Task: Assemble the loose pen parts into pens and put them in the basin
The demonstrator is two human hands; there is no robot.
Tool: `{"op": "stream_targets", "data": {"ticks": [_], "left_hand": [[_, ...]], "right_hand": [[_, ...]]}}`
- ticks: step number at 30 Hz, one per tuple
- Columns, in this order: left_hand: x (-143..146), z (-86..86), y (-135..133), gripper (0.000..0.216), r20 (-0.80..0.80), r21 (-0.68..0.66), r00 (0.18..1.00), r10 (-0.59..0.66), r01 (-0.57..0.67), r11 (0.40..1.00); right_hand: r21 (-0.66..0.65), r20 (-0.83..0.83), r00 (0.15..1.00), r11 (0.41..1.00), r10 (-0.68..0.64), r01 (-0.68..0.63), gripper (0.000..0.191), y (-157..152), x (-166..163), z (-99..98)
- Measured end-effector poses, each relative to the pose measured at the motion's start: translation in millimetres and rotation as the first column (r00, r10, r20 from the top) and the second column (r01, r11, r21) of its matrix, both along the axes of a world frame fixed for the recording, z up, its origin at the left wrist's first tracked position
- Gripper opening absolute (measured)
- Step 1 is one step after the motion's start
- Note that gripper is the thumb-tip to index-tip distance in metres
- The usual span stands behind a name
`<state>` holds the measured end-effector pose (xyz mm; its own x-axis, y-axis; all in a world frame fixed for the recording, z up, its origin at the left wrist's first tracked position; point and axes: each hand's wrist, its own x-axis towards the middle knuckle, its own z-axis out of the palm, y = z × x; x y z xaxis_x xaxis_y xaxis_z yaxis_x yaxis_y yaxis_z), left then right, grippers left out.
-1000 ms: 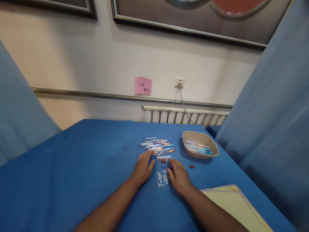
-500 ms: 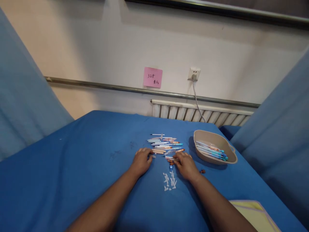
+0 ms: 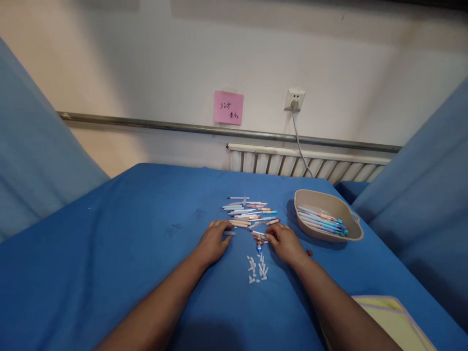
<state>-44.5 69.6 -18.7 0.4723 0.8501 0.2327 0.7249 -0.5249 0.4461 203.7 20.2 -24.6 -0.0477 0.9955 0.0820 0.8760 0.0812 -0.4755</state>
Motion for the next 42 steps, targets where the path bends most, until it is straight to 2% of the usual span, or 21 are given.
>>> {"op": "stream_targets", "data": {"ticks": [6,11,17,29,36,42], "left_hand": [[-3.1,7.2,0.1,0.013,-0.052,-0.014,0.999,0.014,-0.015,1.0],[1.4,13.2,-2.9,0.019,-0.053,-0.026,0.998,0.023,-0.025,0.999],[7.3,15.0,-6.9,0.03,0.05,-0.114,0.998,0.029,-0.023,0.993],[16.6,19.1,-16.8,0.03,0.151,-0.213,0.988,0.011,0.022,0.977],[20.6,15.1,-18.7,0.035,0.247,-0.254,0.968,0.035,0.03,0.967],[22.2,16.4,-18.3,0.037,0.286,-0.296,0.957,0.05,0.039,0.954]], "right_hand": [[-0.004,0.007,1.0,1.0,-0.013,0.013,0.015,-2.0,-0.8,2.6],[-0.033,-0.019,1.0,0.999,-0.008,0.007,0.012,-3.4,-1.0,0.8],[-0.051,-0.02,1.0,0.999,-0.02,0.019,0.012,-4.2,-2.1,1.0],[-0.009,-0.003,0.999,0.999,-0.05,0.05,0.012,-5.8,4.0,4.9],[-0.029,0.006,0.999,0.998,-0.053,0.053,0.01,-4.6,3.9,4.0],[-0.046,0.01,0.997,0.996,-0.08,0.081,0.016,-3.2,5.6,4.4]]}}
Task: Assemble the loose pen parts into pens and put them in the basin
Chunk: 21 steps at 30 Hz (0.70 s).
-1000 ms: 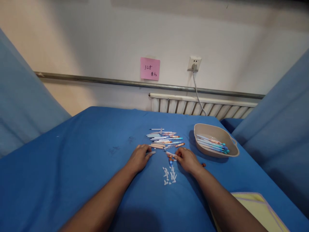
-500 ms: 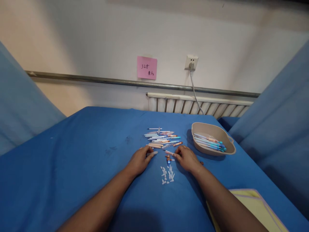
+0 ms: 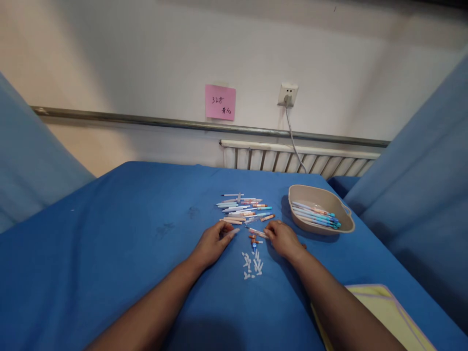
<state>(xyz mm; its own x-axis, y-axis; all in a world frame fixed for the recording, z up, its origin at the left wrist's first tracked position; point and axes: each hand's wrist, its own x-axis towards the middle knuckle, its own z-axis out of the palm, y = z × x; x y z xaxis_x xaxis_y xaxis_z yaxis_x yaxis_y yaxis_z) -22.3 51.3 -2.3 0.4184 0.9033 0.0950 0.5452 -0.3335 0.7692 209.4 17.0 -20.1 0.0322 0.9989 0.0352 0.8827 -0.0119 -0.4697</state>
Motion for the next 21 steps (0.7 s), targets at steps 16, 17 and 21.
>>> {"op": "stream_targets", "data": {"ticks": [16,17,21], "left_hand": [[0.9,-3.3,1.8,0.035,0.068,-0.002,0.997,0.032,-0.031,1.0],[0.9,-3.2,2.0,0.035,0.075,-0.004,0.997,0.034,-0.034,0.999],[1.2,-1.2,2.1,0.036,0.083,-0.024,0.996,0.035,-0.033,0.999]], "right_hand": [[-0.02,0.224,0.971,0.997,0.079,-0.076,0.013,-4.5,-5.9,5.3],[-0.025,0.236,0.968,0.996,0.088,-0.084,0.014,-4.8,-6.5,6.2],[-0.041,0.259,0.956,0.99,0.138,-0.132,0.02,-7.3,-7.5,13.3]]}}
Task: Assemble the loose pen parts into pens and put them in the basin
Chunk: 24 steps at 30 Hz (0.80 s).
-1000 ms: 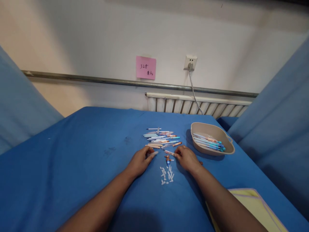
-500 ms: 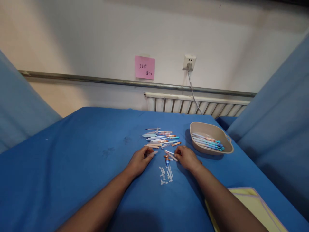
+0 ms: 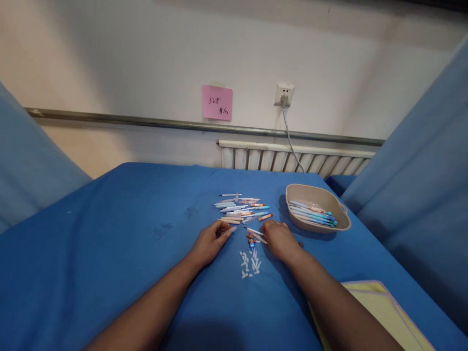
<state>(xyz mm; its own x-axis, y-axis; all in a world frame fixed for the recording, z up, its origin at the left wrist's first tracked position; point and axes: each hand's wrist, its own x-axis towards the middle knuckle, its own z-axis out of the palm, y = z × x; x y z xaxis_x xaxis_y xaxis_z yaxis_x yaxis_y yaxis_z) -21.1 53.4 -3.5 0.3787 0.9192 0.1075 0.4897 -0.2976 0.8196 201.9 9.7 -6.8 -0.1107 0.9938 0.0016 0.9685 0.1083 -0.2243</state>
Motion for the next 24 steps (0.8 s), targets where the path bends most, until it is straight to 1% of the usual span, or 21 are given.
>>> {"op": "stream_targets", "data": {"ticks": [4,7,9,11,14,16,20,24], "left_hand": [[-0.2,-0.1,0.1,0.034,0.009,0.008,1.0,0.005,-0.005,1.0],[-1.2,-3.8,1.8,0.033,0.031,0.006,0.999,-0.01,0.009,1.0],[-2.0,-7.0,3.6,0.033,0.06,-0.008,0.998,-0.012,0.012,1.0],[-2.5,-9.3,5.3,0.032,0.116,-0.034,0.993,-0.012,0.016,0.999],[-2.9,-9.4,7.0,0.032,0.196,-0.073,0.981,0.002,0.013,0.997],[-3.0,-7.5,7.1,0.032,0.226,-0.089,0.974,0.005,0.015,0.996],[-2.6,-1.8,4.7,0.031,0.254,-0.091,0.967,-0.01,0.035,0.995],[-1.5,3.0,0.8,0.027,0.25,-0.066,0.968,-0.024,0.042,0.997]], "right_hand": [[0.032,0.066,0.997,0.998,0.05,-0.052,0.025,-3.8,-1.4,6.5],[0.054,0.074,0.994,0.995,0.079,-0.083,0.02,-5.8,-2.7,5.7],[0.083,0.003,0.993,0.99,0.117,-0.117,0.016,-6.1,-2.6,2.6],[0.12,-0.117,0.982,0.983,0.151,-0.137,0.015,-5.2,-1.4,-1.4],[0.195,-0.312,0.933,0.973,0.18,-0.123,0.014,-1.9,1.7,-6.8],[0.252,-0.396,0.896,0.962,0.204,-0.107,0.014,0.7,3.7,-8.9],[0.327,-0.452,0.856,0.939,0.252,-0.104,0.014,2.9,5.2,-10.2],[0.335,-0.463,0.838,0.933,0.287,-0.134,0.015,1.7,4.6,-10.6]]}}
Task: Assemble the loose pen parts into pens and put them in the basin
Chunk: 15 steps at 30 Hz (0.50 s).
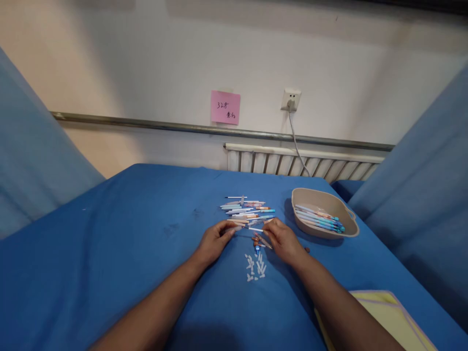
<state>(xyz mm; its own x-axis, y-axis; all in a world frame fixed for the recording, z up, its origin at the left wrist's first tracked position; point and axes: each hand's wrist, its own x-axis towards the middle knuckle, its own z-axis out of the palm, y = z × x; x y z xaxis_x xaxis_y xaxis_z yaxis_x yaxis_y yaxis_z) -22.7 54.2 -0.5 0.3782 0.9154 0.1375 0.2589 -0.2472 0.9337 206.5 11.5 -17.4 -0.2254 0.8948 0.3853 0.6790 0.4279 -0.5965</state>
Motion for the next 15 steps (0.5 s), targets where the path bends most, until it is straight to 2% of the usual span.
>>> {"op": "stream_targets", "data": {"ticks": [11,15], "left_hand": [[-3.5,-7.6,-0.3,0.024,-0.108,0.083,0.994,0.0,0.009,0.996],[-1.0,-2.8,-7.5,0.021,-0.088,0.125,0.996,-0.002,0.013,0.992]], "right_hand": [[-0.009,0.009,0.999,0.999,0.048,-0.048,0.019,-5.1,-3.7,7.4],[-0.003,-0.047,0.997,0.998,0.069,-0.069,0.018,-9.7,-5.5,11.0]]}}
